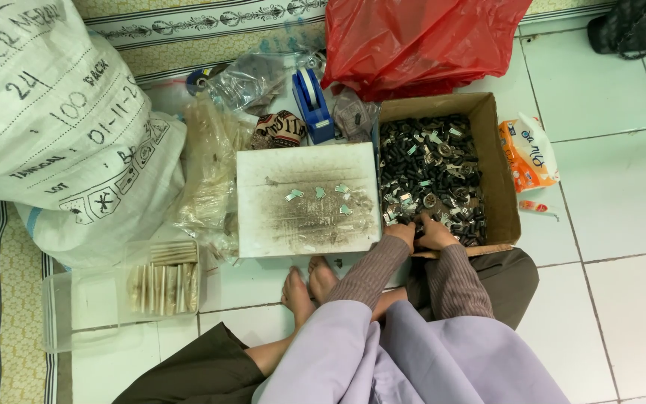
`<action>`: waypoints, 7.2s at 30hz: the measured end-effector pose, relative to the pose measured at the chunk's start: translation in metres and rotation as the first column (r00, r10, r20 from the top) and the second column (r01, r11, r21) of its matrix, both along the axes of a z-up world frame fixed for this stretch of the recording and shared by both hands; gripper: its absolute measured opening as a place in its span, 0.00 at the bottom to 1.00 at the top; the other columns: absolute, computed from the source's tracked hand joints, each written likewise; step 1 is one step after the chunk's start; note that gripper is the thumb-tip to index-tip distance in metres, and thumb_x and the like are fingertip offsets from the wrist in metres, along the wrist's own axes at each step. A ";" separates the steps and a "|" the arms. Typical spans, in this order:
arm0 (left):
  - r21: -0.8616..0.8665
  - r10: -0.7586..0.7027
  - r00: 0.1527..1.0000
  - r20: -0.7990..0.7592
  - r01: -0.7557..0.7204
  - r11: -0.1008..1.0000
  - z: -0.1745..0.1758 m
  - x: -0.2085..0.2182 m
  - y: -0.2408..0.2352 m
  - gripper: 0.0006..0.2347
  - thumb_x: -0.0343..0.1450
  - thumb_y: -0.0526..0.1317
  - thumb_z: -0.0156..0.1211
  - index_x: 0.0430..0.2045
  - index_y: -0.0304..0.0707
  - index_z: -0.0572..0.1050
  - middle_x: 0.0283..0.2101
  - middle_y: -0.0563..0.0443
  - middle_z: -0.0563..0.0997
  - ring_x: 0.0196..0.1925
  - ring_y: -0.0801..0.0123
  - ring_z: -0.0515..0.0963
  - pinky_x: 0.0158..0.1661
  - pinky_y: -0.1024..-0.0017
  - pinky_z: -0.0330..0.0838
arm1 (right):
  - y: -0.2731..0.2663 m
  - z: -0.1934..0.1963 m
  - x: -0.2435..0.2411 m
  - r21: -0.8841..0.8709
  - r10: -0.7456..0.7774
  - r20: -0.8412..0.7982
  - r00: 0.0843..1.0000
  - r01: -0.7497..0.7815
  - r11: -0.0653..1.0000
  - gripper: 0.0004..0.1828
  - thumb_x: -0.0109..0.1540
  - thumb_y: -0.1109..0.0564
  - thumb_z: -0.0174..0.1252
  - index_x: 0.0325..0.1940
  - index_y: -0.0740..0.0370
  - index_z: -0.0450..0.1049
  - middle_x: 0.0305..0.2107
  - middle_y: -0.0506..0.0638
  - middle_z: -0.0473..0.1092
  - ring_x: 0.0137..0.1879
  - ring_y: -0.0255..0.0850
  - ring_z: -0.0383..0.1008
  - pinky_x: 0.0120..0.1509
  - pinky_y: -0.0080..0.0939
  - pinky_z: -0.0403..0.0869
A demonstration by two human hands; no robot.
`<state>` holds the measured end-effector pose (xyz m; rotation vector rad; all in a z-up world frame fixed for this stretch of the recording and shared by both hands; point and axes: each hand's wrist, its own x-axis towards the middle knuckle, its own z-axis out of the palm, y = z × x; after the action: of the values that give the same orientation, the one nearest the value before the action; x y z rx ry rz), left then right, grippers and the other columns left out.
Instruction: Sorting and arranging small metal parts from a cardboard box onto a white board on the floor.
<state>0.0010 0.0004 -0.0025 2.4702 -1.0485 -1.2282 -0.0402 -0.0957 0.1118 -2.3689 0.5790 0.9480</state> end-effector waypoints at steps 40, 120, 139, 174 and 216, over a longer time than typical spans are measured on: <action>-0.438 0.736 0.503 -0.452 -0.844 0.308 0.136 0.024 0.027 0.27 0.71 0.41 0.61 0.63 0.41 0.56 0.53 0.31 0.75 0.57 0.41 0.77 0.54 0.50 0.79 | -0.007 -0.054 -0.007 0.011 0.084 0.049 0.995 -0.085 0.996 0.31 0.56 0.44 0.67 0.61 0.56 0.77 0.50 0.60 0.79 0.60 0.60 0.76 0.64 0.61 0.74; -0.691 0.549 0.604 -0.578 -0.720 0.065 0.122 0.013 0.035 0.09 0.76 0.37 0.61 0.48 0.38 0.79 0.41 0.37 0.83 0.41 0.56 0.84 0.37 0.63 0.80 | 0.017 0.024 -0.003 0.867 -0.880 0.394 0.266 0.210 0.452 0.05 0.66 0.63 0.63 0.46 0.65 0.77 0.27 0.51 0.75 0.32 0.34 0.76 0.37 0.31 0.76; -0.728 0.787 0.414 0.458 -0.333 0.599 0.091 0.062 0.234 0.03 0.69 0.41 0.70 0.33 0.54 0.82 0.36 0.62 0.84 0.41 0.70 0.83 0.45 0.68 0.71 | 0.156 0.014 0.047 0.346 -0.325 0.832 0.450 0.038 0.938 0.04 0.63 0.60 0.67 0.42 0.60 0.82 0.28 0.53 0.79 0.36 0.45 0.80 0.45 0.41 0.76; -0.668 0.812 0.443 0.380 -0.476 0.573 0.091 0.058 0.240 0.10 0.66 0.46 0.66 0.38 0.51 0.80 0.50 0.54 0.75 0.59 0.60 0.71 0.61 0.51 0.58 | 0.195 -0.012 0.068 -0.210 0.203 0.936 0.287 -0.005 0.978 0.07 0.60 0.54 0.65 0.42 0.43 0.82 0.35 0.39 0.79 0.45 0.37 0.74 0.62 0.46 0.60; -0.150 0.262 0.926 0.272 -0.228 0.962 0.079 -0.007 0.023 0.11 0.67 0.30 0.63 0.42 0.34 0.73 0.45 0.32 0.78 0.50 0.45 0.78 0.46 0.51 0.72 | 0.008 -0.032 0.001 -0.019 0.084 0.095 0.992 -0.082 0.996 0.33 0.59 0.54 0.60 0.65 0.74 0.67 0.53 0.76 0.71 0.61 0.70 0.73 0.65 0.66 0.73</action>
<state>-0.0057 0.0236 0.0767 2.6434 -0.8082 -0.7265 -0.0396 -0.0873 0.0793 -2.4528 0.4553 0.8631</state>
